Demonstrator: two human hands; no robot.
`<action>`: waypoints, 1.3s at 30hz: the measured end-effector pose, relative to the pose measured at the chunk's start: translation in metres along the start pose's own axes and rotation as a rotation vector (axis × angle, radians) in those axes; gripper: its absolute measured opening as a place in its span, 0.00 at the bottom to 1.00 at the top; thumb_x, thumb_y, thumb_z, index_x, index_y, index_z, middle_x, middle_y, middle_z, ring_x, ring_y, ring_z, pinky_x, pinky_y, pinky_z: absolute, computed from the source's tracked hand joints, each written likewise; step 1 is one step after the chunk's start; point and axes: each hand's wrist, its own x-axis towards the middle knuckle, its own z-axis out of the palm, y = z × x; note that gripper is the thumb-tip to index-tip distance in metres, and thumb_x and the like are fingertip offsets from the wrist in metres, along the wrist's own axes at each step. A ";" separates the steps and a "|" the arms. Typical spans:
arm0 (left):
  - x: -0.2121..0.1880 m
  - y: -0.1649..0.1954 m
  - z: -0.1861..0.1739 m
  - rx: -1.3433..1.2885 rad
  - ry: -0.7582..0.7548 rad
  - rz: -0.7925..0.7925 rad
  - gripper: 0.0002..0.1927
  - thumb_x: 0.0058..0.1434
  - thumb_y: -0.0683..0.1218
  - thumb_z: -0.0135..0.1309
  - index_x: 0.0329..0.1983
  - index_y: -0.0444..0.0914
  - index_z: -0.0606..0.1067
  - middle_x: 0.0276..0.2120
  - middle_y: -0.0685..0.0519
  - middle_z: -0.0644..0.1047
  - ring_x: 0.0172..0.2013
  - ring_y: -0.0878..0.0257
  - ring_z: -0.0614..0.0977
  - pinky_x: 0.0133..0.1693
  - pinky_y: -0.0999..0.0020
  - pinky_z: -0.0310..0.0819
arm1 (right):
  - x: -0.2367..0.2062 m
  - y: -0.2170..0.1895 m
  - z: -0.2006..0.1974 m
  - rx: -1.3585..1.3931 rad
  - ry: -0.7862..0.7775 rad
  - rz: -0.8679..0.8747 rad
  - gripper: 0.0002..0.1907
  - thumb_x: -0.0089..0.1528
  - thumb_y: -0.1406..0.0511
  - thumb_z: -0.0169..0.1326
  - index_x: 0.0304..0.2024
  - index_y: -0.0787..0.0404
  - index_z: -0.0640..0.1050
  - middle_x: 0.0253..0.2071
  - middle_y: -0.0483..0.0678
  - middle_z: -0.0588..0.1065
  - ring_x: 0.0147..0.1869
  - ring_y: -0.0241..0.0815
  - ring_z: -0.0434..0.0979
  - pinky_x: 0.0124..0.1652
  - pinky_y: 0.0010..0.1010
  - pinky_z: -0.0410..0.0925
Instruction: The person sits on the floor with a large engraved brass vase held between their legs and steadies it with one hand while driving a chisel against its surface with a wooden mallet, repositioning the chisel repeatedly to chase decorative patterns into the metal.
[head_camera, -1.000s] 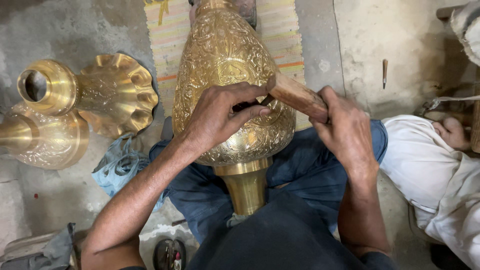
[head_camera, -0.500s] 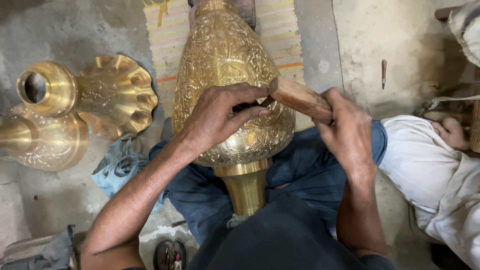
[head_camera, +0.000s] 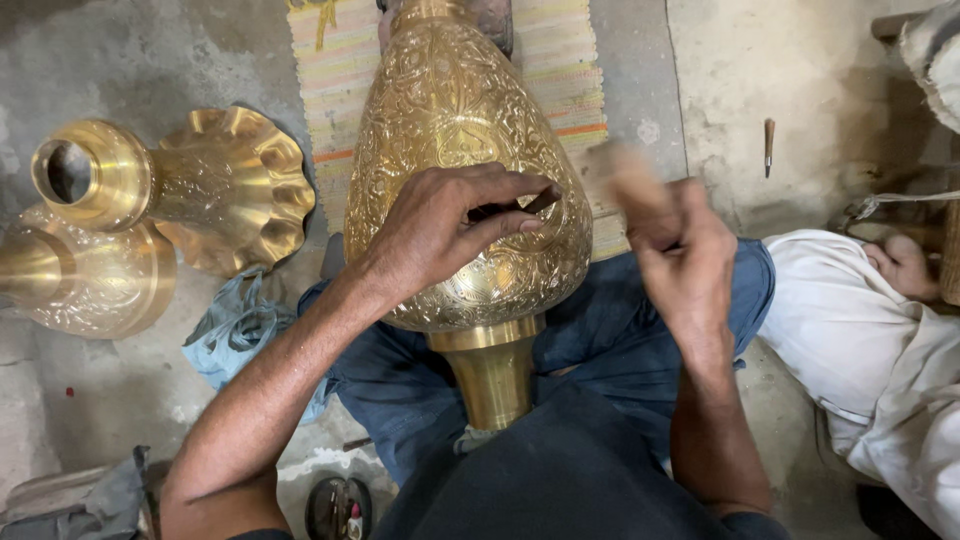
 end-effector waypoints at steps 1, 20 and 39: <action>0.000 -0.001 0.000 -0.008 -0.001 -0.003 0.19 0.63 0.51 0.61 0.55 0.41 0.80 0.47 0.50 0.84 0.44 0.58 0.87 0.46 0.60 0.82 | 0.000 0.000 0.001 0.058 -0.046 0.043 0.15 0.61 0.72 0.63 0.48 0.65 0.73 0.39 0.60 0.77 0.43 0.60 0.79 0.42 0.43 0.72; 0.005 -0.005 -0.001 0.053 -0.066 -0.017 0.20 0.61 0.54 0.60 0.55 0.45 0.81 0.48 0.52 0.84 0.43 0.59 0.87 0.47 0.58 0.81 | -0.011 0.004 0.009 0.059 0.032 -0.039 0.15 0.63 0.72 0.64 0.46 0.65 0.72 0.38 0.55 0.79 0.41 0.53 0.80 0.41 0.37 0.72; 0.012 -0.007 -0.005 0.025 -0.150 -0.026 0.20 0.61 0.56 0.59 0.54 0.44 0.81 0.47 0.53 0.85 0.45 0.60 0.87 0.49 0.59 0.80 | -0.019 0.008 0.013 -0.259 -0.043 -0.203 0.19 0.54 0.71 0.65 0.46 0.66 0.74 0.37 0.57 0.78 0.39 0.58 0.79 0.40 0.44 0.70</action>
